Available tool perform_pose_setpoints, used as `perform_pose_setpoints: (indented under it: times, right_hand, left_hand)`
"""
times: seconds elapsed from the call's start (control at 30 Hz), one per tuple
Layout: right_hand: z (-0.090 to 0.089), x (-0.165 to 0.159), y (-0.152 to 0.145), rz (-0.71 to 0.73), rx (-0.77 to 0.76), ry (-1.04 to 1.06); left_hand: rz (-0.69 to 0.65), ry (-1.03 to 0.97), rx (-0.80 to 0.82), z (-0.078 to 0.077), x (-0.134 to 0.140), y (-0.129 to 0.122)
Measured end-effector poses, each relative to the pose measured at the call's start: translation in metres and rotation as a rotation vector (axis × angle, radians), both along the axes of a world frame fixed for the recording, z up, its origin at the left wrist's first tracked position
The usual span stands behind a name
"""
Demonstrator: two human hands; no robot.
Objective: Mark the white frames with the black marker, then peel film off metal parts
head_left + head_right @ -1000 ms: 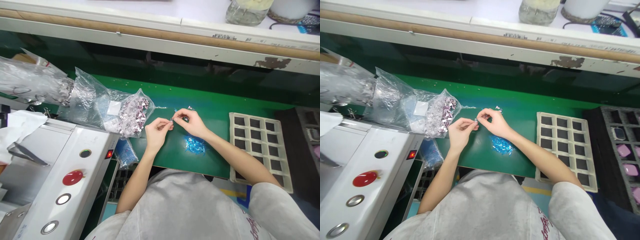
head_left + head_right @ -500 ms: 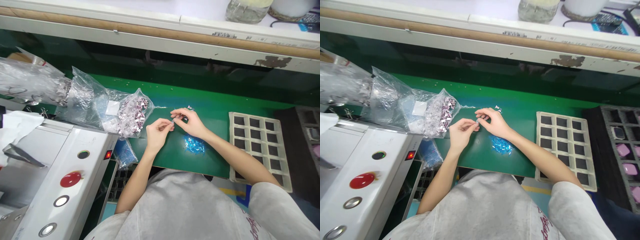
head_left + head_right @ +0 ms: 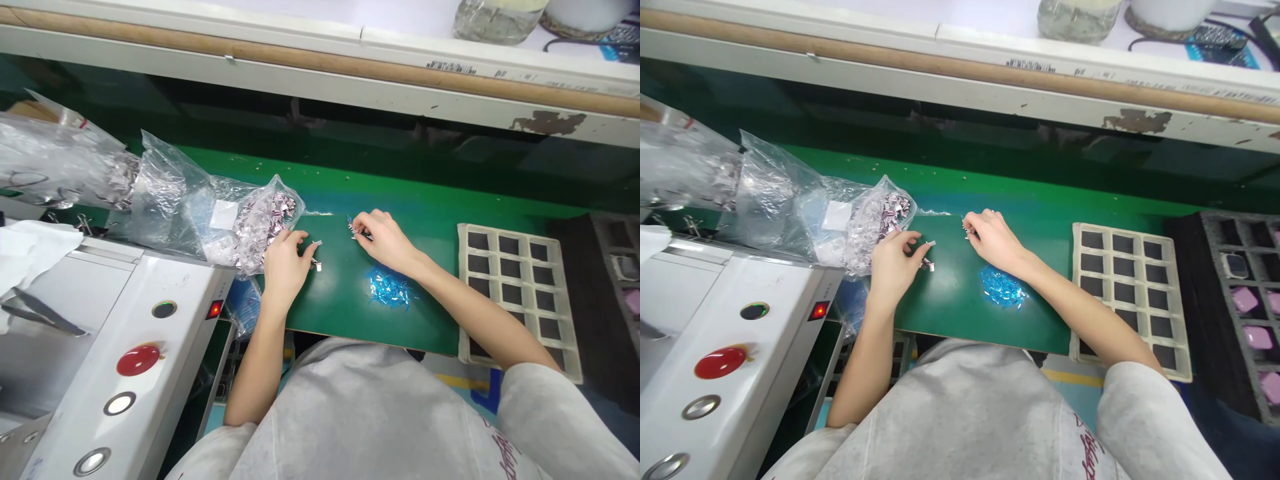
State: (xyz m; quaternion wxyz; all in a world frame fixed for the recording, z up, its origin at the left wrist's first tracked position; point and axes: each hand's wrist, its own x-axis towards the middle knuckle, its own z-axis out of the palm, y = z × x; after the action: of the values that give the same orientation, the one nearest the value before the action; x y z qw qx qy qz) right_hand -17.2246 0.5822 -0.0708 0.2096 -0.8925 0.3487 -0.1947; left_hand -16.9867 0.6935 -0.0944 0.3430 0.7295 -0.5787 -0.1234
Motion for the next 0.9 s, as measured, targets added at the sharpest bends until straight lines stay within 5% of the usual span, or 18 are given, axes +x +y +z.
perform_pose_setpoints:
  times: [0.2,0.43,0.73,0.9]
  right_hand:
    - [0.001,0.001,-0.007,-0.075,-0.087,0.024]
    - [-0.009,-0.007,-0.061,-0.245,-0.134,-0.049]
    - [-0.027,-0.004,-0.086,-0.291,-0.124,0.032]
    - [-0.029,-0.003,-0.089,-0.303,-0.096,0.032]
  left_hand:
    - [-0.09,-0.006,0.032,-0.004,-0.006,-0.007]
    - [-0.103,0.076,0.023,-0.004,-0.006,-0.008]
    - [0.002,0.816,-0.132,-0.003,-0.024,-0.005]
    - [0.011,0.971,-0.132,0.004,-0.039,-0.001]
